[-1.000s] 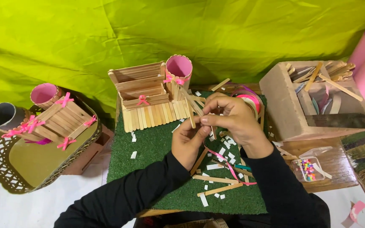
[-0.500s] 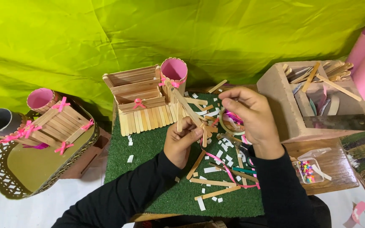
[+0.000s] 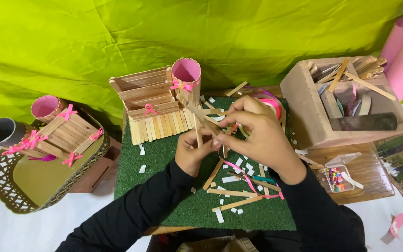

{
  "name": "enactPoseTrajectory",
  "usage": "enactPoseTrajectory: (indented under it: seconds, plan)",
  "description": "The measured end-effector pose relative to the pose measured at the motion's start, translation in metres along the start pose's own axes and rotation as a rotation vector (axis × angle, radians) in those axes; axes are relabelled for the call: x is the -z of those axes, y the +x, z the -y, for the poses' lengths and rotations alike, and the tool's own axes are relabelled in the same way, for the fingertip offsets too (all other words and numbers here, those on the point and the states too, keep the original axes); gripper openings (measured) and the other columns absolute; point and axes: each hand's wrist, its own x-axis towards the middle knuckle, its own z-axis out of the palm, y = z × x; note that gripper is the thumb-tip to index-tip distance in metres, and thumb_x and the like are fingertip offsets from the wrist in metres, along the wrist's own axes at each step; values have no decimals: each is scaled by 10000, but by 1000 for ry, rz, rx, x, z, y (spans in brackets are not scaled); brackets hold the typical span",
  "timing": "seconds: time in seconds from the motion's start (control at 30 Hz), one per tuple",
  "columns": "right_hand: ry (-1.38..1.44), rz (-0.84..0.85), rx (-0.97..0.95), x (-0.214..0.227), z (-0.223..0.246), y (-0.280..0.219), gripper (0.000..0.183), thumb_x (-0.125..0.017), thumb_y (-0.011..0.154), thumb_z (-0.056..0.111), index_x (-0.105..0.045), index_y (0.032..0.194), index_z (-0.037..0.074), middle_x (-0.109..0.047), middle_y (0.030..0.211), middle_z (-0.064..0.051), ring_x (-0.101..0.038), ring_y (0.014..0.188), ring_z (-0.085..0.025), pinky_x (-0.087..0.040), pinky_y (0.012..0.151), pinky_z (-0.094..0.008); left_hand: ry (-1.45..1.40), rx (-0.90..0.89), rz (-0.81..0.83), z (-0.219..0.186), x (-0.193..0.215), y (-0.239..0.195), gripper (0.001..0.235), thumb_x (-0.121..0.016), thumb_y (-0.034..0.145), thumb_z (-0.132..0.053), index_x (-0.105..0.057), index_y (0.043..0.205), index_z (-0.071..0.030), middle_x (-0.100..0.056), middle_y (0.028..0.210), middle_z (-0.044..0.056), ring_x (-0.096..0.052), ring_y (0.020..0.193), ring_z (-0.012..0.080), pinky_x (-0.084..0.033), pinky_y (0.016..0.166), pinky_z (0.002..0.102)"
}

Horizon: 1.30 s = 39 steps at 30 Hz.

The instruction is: Arranging wooden craft sticks side-by-side on a taped surface to create a flat panel.

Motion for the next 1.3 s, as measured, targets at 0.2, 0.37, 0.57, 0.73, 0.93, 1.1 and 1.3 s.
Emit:
enactPoseTrajectory:
  seconds: [0.2, 0.37, 0.57, 0.73, 0.93, 1.1, 1.3]
  plan:
    - [-122, 20, 26, -7, 7, -1, 102, -847, 722, 143, -773, 792, 148, -644, 868, -2, -607, 757, -203, -476, 708, -333, 186, -151, 11, -7, -1, -1, 154, -851, 800, -11, -769, 913, 55, -677, 815, 143, -641, 843, 176, -524, 779, 320]
    - [-138, 41, 15, -14, 11, -4, 91, -839, 745, 153, -752, 771, 156, -652, 872, -8, -625, 780, -238, -475, 707, -361, 351, -224, 30, -26, 6, -10, 122, -820, 862, -42, -785, 969, 4, -693, 908, 146, -672, 903, 233, -524, 854, 377]
    - [-189, 116, -46, -29, 2, -6, 69, -823, 760, 166, -759, 781, 153, -672, 894, -32, -656, 865, -266, -495, 752, -392, 819, -149, 85, -73, 49, -44, 324, -879, 787, -178, -790, 1070, -48, -722, 977, 161, -709, 801, 314, -538, 738, 450]
    - [-519, 707, -325, -84, -3, -9, 108, -686, 857, 240, -779, 911, 231, -611, 965, 25, -462, 1064, -224, -262, 1023, -480, 1264, -201, -112, -128, 74, -93, 122, -715, 835, -25, -755, 950, -18, -690, 969, 75, -585, 692, 145, -470, 605, 246]
    - [-586, 320, 75, -115, -24, -33, 68, -646, 680, 80, -704, 707, 59, -552, 871, -114, -445, 836, -279, -284, 870, -478, 1265, -269, -256, -135, 74, -108, 116, -711, 840, 108, -715, 949, 68, -647, 1027, 142, -482, 629, 138, -386, 574, 239]
    - [-552, 480, -121, -34, -28, -25, 235, -680, 803, 259, -734, 980, 115, -633, 933, -68, -568, 977, -268, -398, 937, -520, 1420, -504, 47, -135, 50, -74, 219, -785, 788, 62, -740, 996, 8, -670, 1009, 123, -560, 630, 183, -450, 554, 288]
    - [-843, 492, -429, 41, -31, -84, 333, -694, 839, 298, -728, 1139, 157, -737, 1034, -53, -690, 958, -270, -531, 905, -428, 1532, -602, 349, -136, 21, -50, 235, -761, 821, -45, -721, 1053, -52, -684, 1008, 69, -617, 683, 223, -483, 575, 319]
